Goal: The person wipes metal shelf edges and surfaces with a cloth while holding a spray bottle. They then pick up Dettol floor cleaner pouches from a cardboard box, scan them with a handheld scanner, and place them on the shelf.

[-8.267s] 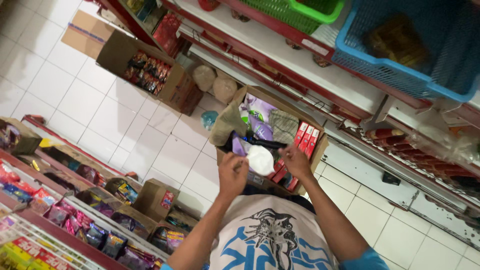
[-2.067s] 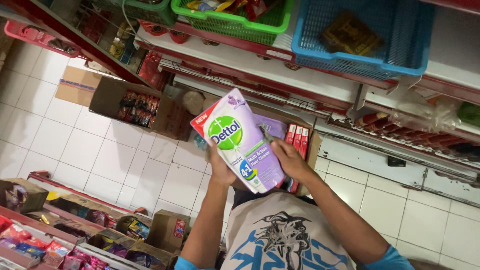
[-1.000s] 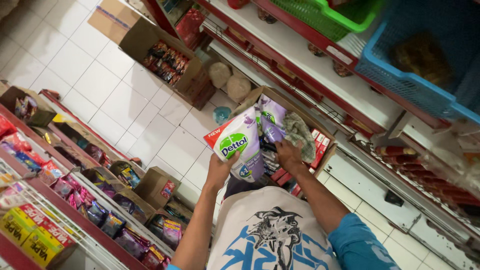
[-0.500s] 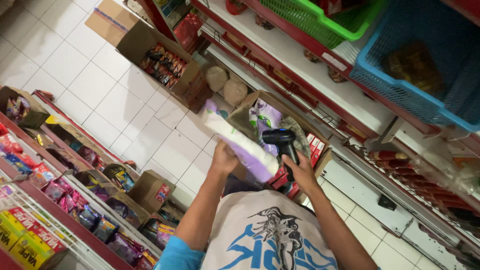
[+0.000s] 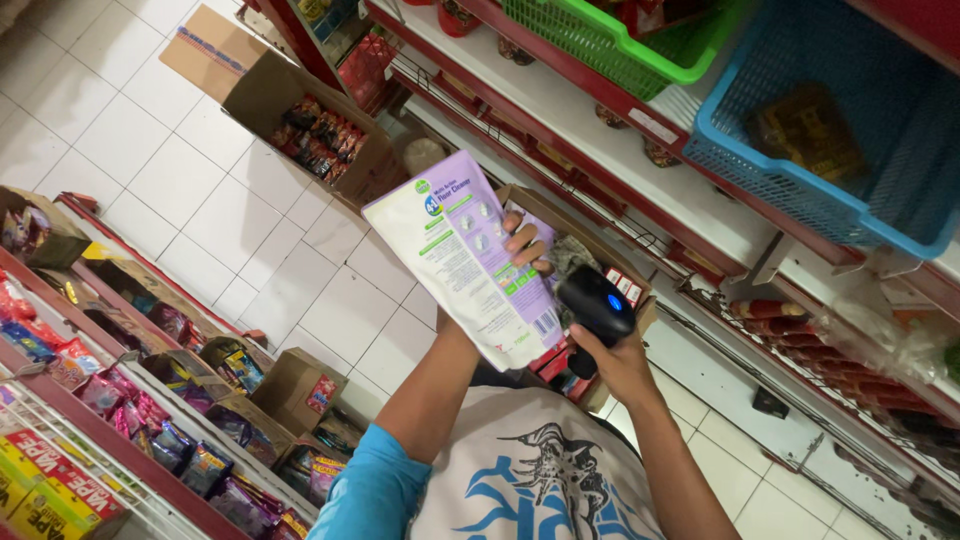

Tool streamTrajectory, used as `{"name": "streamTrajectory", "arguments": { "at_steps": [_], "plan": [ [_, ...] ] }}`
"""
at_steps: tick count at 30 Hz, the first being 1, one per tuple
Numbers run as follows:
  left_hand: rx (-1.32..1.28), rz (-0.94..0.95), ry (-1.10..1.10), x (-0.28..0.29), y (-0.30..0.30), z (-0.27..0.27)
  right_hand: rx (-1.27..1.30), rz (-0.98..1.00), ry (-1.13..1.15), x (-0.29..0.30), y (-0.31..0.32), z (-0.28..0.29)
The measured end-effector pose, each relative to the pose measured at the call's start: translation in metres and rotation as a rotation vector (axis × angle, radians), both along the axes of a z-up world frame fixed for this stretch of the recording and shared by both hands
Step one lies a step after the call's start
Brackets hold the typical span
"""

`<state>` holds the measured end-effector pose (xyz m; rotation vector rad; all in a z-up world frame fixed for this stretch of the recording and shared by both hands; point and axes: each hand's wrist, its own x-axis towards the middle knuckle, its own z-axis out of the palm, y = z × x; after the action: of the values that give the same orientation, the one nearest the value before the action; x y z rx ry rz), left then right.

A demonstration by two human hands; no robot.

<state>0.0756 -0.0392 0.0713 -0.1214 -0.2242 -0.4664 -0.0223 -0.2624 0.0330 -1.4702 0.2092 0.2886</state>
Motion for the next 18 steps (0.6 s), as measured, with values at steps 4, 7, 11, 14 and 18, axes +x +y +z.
{"name": "streamTrajectory", "arguments": {
  "at_steps": [4,7,11,14,18],
  "plan": [
    [-0.073,-0.006,-0.087,0.014,0.004,-0.001,-0.241,0.115,-0.016,-0.001,-0.009,0.028],
    [-0.064,0.000,-0.223,0.028,0.007,-0.009,-0.341,0.213,-0.115,-0.004,-0.019,0.050],
    [-0.106,-0.011,-0.264,0.038,0.015,-0.017,-0.359,0.337,0.042,-0.005,-0.024,0.079],
    [-0.034,-0.011,-0.291,0.037,0.022,-0.017,-0.328,0.428,0.007,-0.002,-0.023,0.098],
    [-0.031,-0.011,-0.299,0.038,0.025,-0.015,-0.455,0.486,-0.123,0.003,-0.018,0.111]
  ]
}}
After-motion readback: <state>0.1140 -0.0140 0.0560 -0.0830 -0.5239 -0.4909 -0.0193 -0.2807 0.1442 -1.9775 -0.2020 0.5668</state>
